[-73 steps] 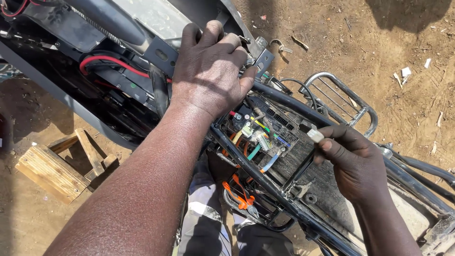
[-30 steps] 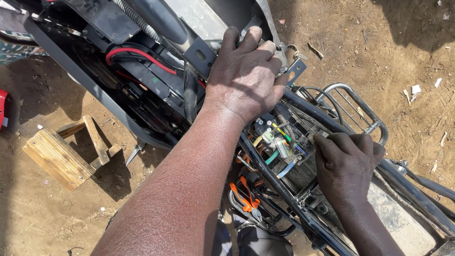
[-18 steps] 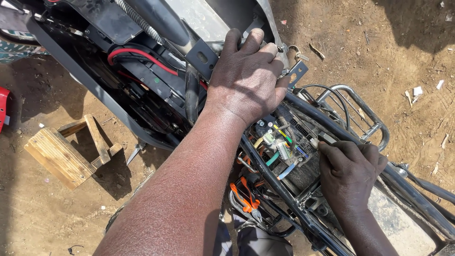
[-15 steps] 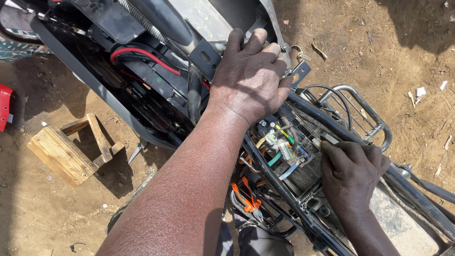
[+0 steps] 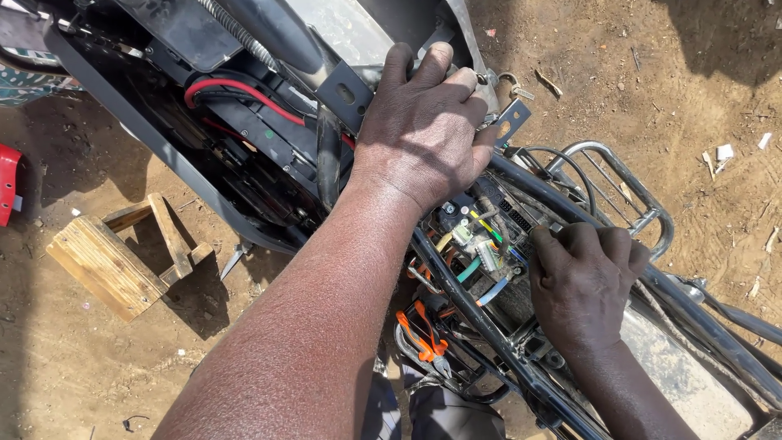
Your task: Adjusting and connecting the electrical wiring harness on a motorcycle frame.
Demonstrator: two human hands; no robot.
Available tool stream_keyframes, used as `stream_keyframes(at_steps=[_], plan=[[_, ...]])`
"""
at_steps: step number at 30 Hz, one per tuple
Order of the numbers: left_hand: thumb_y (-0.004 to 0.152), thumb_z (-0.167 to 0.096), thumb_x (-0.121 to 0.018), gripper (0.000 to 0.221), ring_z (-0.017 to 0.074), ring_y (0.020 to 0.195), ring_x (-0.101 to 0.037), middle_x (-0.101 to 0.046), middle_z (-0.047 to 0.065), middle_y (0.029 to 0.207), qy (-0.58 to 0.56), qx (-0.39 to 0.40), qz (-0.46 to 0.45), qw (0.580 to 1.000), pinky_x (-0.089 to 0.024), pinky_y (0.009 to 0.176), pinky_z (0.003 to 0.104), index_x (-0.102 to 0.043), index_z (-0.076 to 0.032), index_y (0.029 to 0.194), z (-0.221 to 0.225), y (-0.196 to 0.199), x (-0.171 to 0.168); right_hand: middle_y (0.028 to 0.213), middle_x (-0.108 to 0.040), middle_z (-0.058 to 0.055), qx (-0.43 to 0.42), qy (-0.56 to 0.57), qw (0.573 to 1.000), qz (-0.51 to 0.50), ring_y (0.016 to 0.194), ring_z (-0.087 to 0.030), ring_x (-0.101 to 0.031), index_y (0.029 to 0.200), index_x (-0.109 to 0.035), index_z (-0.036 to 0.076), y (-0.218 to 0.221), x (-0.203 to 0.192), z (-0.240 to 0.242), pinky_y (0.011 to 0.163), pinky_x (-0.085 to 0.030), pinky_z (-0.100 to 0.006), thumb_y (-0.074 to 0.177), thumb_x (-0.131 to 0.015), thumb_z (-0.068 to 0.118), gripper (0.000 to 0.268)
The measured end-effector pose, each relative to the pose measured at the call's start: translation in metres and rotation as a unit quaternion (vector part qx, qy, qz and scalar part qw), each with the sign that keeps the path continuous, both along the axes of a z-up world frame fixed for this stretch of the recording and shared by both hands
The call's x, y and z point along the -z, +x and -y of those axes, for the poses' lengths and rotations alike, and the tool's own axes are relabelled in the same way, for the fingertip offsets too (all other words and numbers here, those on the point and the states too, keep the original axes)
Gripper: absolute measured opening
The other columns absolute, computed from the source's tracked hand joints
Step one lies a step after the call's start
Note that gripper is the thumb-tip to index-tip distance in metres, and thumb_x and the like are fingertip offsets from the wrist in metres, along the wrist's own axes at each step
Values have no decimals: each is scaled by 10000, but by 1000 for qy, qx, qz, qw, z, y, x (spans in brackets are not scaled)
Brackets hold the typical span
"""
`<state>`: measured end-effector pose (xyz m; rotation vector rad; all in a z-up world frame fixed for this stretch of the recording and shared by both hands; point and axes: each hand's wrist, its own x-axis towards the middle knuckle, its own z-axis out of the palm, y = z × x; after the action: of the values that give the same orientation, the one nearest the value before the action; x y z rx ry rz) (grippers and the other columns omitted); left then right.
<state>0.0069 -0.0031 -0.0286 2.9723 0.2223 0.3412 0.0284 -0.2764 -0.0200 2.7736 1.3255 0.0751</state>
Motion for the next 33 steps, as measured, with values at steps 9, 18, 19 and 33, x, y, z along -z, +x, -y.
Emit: stream_keyframes(at_steps=[9,18,19,33], plan=[[935,-493,-579,362,319,1201,-538,-690,-26,956,-17,-3,9,1000,-332,1033,554,-807,-212,923,1,1,0,1180,-735,46,-15,57,998,27,1074,-307,-563,1203,-793,232,-5,-24,6,925,-338,-472,1047,-829,236,160],[938,-489,-588,361,315,1184,-537,-683,-34,945,-7,1,17,1000,-349,1005,557,-807,-203,925,0,0,-2,457,-512,-23,51,-273,955,-102,418,-263,-553,950,-613,278,20,-19,-3,408,-385,-368,1136,-407,409,307],[938,-489,-588,361,315,1184,-537,-683,-34,945,-6,0,14,1000,-349,1005,557,-807,-203,925,0,-1,-2,457,-512,-23,50,-273,955,-104,418,-263,-553,950,-613,278,20,-18,-5,408,-385,-368,1136,-407,409,307],[887,-472,-638,341,310,1168,-541,-690,-21,948,-24,1,32,999,-350,1016,539,-805,-176,889,-2,-2,-6,630,-687,15,24,-296,949,-105,617,-297,-710,1052,-661,287,25,-17,-10,483,-511,-422,1038,-501,383,187]])
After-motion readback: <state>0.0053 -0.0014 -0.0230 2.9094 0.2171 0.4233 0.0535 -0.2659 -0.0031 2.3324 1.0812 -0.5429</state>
